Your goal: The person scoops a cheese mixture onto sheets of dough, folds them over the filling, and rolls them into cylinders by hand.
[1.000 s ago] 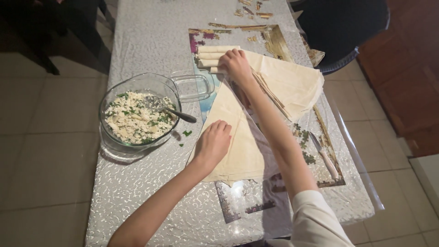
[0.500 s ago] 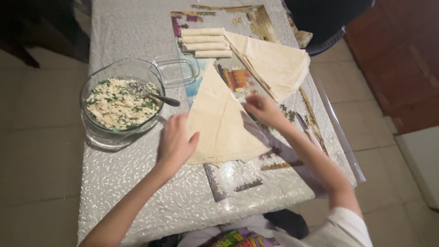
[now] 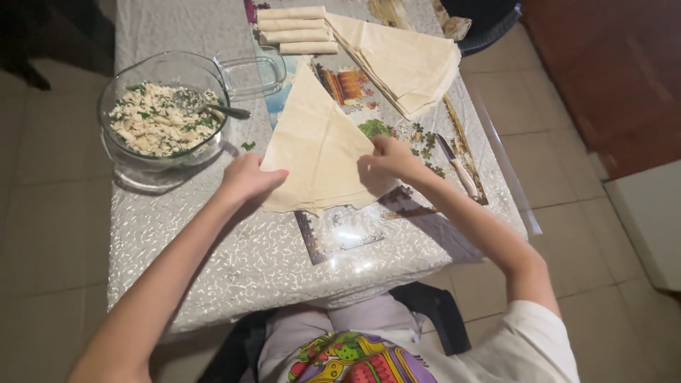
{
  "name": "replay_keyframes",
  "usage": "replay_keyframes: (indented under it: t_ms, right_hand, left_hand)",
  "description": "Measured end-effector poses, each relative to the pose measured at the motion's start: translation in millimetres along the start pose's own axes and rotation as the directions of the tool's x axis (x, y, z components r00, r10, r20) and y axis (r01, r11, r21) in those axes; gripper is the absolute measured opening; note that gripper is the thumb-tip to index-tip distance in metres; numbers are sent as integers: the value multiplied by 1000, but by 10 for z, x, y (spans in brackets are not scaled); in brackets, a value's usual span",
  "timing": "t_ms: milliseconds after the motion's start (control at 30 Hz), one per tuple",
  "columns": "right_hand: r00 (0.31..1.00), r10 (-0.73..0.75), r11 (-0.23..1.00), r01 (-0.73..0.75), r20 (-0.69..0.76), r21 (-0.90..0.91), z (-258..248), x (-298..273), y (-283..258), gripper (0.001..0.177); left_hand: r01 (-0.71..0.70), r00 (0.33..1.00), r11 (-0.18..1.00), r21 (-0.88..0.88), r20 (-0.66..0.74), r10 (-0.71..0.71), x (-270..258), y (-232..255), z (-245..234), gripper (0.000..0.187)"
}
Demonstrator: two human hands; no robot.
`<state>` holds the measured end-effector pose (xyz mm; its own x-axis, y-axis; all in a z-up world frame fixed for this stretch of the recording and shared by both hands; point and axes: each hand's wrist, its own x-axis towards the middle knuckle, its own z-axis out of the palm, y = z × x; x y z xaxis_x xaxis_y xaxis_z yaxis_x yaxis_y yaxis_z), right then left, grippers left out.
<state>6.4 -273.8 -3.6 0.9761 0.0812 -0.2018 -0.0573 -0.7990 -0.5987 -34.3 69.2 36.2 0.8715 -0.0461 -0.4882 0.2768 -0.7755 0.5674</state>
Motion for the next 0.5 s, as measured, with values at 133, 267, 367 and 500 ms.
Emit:
replay_keyframes:
  t_ms: [133, 267, 367, 500]
  right_hand:
    - [999, -8, 980, -3, 53, 197, 97, 119, 129, 50]
    - [995, -98, 993, 98, -10, 58, 116, 71, 58, 58]
    - [996, -89, 985, 83, 28, 151, 132, 137, 106, 58]
    - [988, -75, 873, -1, 138, 487, 97, 121, 5, 56]
  left_hand:
    - [-109, 970, 994, 20, -218, 111, 196, -103, 160, 58]
    - [-71, 984, 988, -136, -174, 47, 288, -141, 205, 62]
    - [-83, 988, 991, -101, -135, 69, 337, -67, 226, 61]
    - [-107, 992, 959, -264, -87, 87, 498, -89, 301, 53]
